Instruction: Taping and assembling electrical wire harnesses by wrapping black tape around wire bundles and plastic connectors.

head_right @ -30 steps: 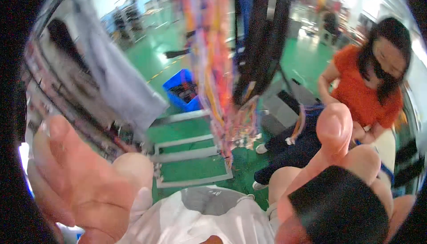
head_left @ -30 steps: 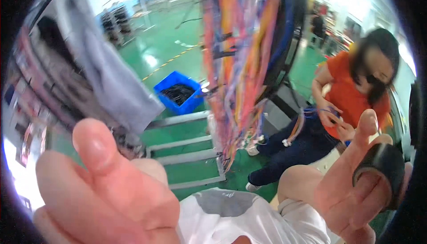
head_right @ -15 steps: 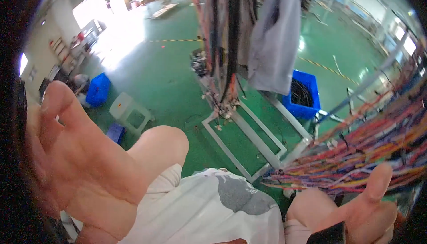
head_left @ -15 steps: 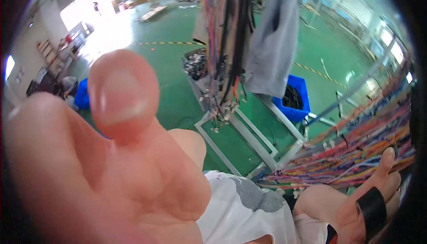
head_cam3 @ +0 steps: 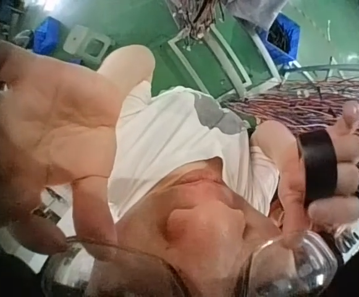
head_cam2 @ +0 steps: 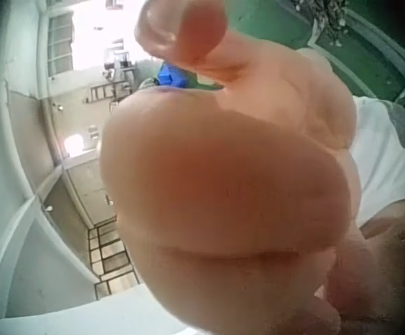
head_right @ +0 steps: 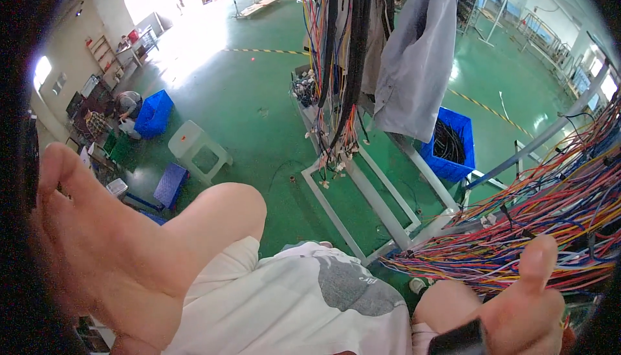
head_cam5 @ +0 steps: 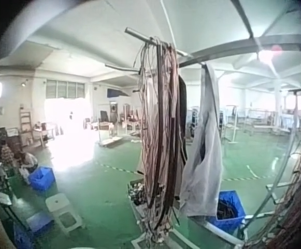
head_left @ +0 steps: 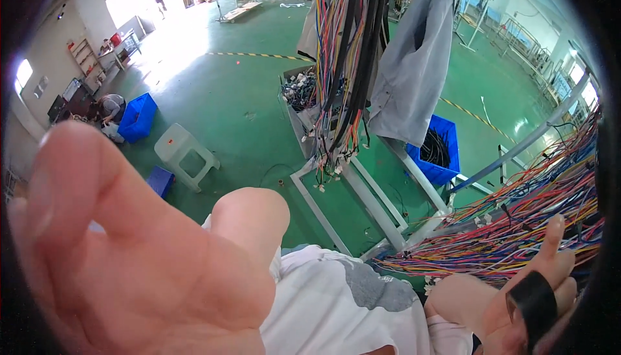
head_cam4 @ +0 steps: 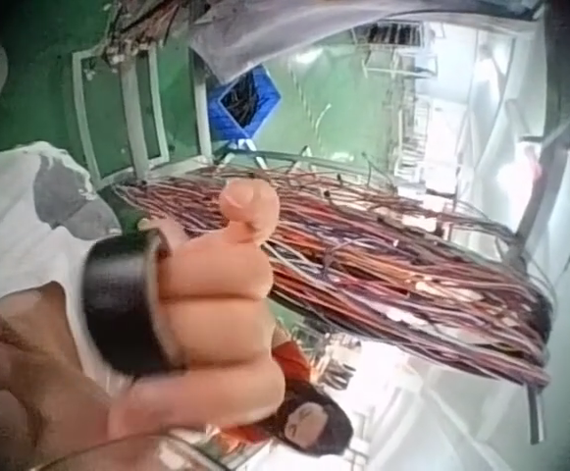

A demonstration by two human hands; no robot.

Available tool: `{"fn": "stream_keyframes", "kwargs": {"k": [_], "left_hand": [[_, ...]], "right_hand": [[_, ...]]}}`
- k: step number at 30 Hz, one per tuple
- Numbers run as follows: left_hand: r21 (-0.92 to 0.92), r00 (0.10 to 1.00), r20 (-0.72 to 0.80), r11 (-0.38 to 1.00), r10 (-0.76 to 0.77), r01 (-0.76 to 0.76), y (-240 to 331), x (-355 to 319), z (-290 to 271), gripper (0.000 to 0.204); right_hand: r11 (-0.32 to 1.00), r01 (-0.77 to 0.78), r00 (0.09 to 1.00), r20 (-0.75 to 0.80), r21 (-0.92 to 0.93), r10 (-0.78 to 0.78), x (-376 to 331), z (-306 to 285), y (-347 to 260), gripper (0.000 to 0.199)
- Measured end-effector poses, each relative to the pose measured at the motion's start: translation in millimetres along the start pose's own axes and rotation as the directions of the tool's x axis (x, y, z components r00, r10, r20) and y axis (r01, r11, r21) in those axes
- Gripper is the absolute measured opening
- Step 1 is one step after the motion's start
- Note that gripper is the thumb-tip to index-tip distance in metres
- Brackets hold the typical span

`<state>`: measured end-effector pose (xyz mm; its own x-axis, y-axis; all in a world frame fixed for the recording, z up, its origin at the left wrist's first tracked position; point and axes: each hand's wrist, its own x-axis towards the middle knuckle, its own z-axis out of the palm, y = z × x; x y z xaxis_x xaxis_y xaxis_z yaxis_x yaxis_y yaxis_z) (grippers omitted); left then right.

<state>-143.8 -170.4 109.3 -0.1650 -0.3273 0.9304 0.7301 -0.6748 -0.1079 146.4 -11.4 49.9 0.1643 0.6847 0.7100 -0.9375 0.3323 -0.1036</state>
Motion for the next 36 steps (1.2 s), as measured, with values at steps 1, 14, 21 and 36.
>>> {"fn": "stream_keyframes", "kwargs": {"k": [1, 14, 21, 36], "left_hand": [[-0.006, 1.0, -0.016, 1.0, 0.003, -0.003, -1.1, 1.7, 5.8, 0.028], [-0.666, 0.658, 0.728, 0.427, 0.193, 0.612, 56.6, -143.4, 170.1, 0.019], [-0.744, 0.438, 0.593, 0.251, 0.676, 0.619, 131.6, -188.2, 192.4, 0.018], [0.253, -0.242, 0.96, -0.071, 0.138, 0.965, 92.1, -220.6, 246.7, 0.019]], "right_hand": [[1.0, 0.026, 1.0, -0.013, -0.013, -0.027, 0.7, -1.3, -8.5, 0.046], [0.082, -0.033, 0.616, -0.085, -0.996, -0.783, -61.2, -52.2, -112.1, 0.033], [-0.272, -0.218, 0.846, -0.043, -0.937, -0.532, -59.4, -85.4, -63.9, 0.039], [0.607, -0.46, 0.778, -0.624, -0.647, -0.076, -148.9, -72.9, -119.9, 0.017]]}}
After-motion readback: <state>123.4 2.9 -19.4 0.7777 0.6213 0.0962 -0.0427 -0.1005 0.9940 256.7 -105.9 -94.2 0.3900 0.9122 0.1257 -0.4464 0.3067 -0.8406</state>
